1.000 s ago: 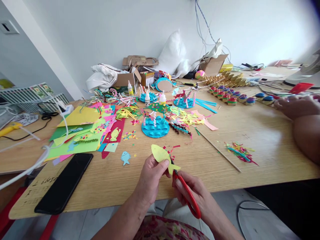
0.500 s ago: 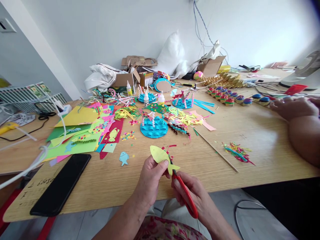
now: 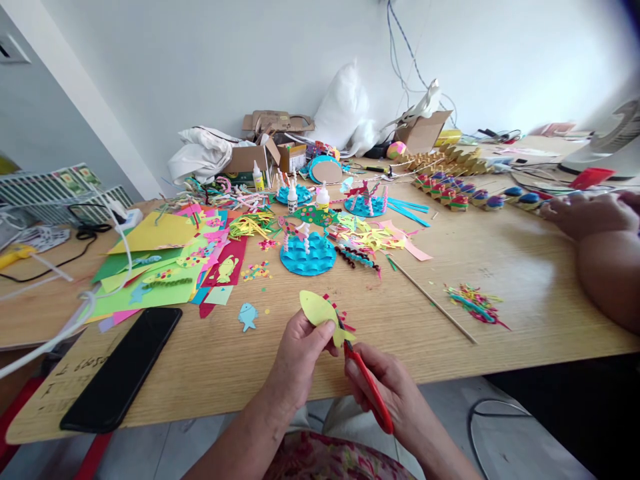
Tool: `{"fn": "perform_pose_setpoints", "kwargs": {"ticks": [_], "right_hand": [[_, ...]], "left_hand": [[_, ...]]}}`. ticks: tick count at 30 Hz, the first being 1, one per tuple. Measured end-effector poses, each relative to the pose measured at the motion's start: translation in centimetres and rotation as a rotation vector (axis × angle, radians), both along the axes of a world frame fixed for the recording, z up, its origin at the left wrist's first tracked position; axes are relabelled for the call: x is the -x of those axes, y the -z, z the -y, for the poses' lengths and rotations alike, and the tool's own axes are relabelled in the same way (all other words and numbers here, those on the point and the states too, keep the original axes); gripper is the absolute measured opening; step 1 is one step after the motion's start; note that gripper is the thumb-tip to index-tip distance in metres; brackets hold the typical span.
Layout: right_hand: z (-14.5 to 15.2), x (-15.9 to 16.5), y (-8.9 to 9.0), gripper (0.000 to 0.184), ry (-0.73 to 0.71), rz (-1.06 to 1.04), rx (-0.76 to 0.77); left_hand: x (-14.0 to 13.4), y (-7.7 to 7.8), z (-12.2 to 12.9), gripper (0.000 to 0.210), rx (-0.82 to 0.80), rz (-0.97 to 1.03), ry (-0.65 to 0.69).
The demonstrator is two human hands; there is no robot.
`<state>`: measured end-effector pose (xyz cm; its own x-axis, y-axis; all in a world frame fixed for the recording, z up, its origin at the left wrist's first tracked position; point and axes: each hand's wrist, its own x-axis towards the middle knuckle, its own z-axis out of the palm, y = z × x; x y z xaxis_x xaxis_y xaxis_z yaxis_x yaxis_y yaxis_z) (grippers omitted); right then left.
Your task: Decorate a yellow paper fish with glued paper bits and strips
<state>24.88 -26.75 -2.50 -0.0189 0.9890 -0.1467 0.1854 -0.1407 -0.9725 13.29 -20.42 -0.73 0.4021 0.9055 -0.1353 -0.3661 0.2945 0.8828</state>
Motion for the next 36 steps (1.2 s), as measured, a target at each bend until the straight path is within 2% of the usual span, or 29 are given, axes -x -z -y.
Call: {"fn": "perform_pose_setpoints", "kwargs": {"ticks": [16,22,26,29,36], "right_hand": [[-0.1,0.0,-0.2,0.044,0.023,0.064,-0.026],[-0.2,-0.2,0.0,0.044,0.004,0.126,-0.05],[-0.1,-0.2,0.3,0.042,-0.022,0.111,-0.038],[-0.1,-0.2,0.2,0.041,-0.04,0.08,-0.029],[-0.1,-0.1,0.0,0.04,-0.055,-0.017,-0.008]], "left_hand": [[0.9,0.5,-0.3,0.024,-0.102,-0.104,0.06],[1.3,0.1,-0.9,0.016,-0.195,-0.094,0.008],[1.7,-0.4,-1.7,0.014,-0.067,0.045,0.032],[1.8,-0.6,-2.0,0.016,0.0,0.062,0.053],[1.8,0.0,-1.9,0.017,0.12,0.105,0.165]]}}
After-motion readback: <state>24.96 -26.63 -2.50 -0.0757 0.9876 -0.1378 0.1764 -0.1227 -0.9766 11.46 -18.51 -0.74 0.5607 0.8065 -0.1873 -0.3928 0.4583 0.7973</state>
